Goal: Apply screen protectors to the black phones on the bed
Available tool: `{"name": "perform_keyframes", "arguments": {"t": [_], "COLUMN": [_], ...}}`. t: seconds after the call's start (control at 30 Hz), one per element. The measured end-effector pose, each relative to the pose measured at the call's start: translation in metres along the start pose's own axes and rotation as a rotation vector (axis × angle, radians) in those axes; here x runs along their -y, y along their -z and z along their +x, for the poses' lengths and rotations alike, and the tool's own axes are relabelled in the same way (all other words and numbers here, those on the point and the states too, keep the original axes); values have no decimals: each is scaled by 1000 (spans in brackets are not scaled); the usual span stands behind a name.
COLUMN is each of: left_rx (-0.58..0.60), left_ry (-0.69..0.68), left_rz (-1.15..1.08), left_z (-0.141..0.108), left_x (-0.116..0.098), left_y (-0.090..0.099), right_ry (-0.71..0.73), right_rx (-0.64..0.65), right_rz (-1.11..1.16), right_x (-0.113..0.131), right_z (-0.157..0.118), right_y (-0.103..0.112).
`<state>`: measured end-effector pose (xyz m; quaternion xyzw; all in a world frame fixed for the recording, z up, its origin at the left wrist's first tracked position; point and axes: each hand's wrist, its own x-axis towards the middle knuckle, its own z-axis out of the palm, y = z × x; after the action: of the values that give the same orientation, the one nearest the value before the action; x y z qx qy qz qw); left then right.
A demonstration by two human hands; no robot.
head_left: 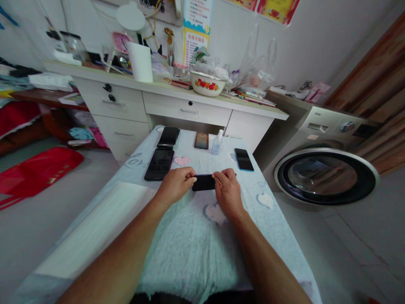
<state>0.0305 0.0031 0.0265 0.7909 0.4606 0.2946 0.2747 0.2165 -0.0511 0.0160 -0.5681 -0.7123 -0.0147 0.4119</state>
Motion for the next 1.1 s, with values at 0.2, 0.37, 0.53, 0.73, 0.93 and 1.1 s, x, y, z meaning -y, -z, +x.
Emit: {"name": "perform_keyframes", "arguments": {"t": [0.2,0.37,0.53,0.73,0.93,1.1], "left_rx": [31,53,71,84,93,99], "left_ry": [3,14,1,-1,10,9], "left_rz": [-49,-68,-101,-101,-111,-119], "left_z": [0,0,0,0,-1,-1], "left_x": [1,-2,-1,-4,-6,-4], "left_y": [0,3,4,6,7,6], "right_ry": [-25,-71,-145,-154,-76,-26], "right_rx": [-31,-118,-156,-170,-98,-33], "right_rz": [-25,-96,-170,-195,-128,-70], "right_x": [-10,-29,-38,-36,-19,-3], "right_z": [3,7,8,8,5,1], "right_y": [5,14,20,20,11,5]}}
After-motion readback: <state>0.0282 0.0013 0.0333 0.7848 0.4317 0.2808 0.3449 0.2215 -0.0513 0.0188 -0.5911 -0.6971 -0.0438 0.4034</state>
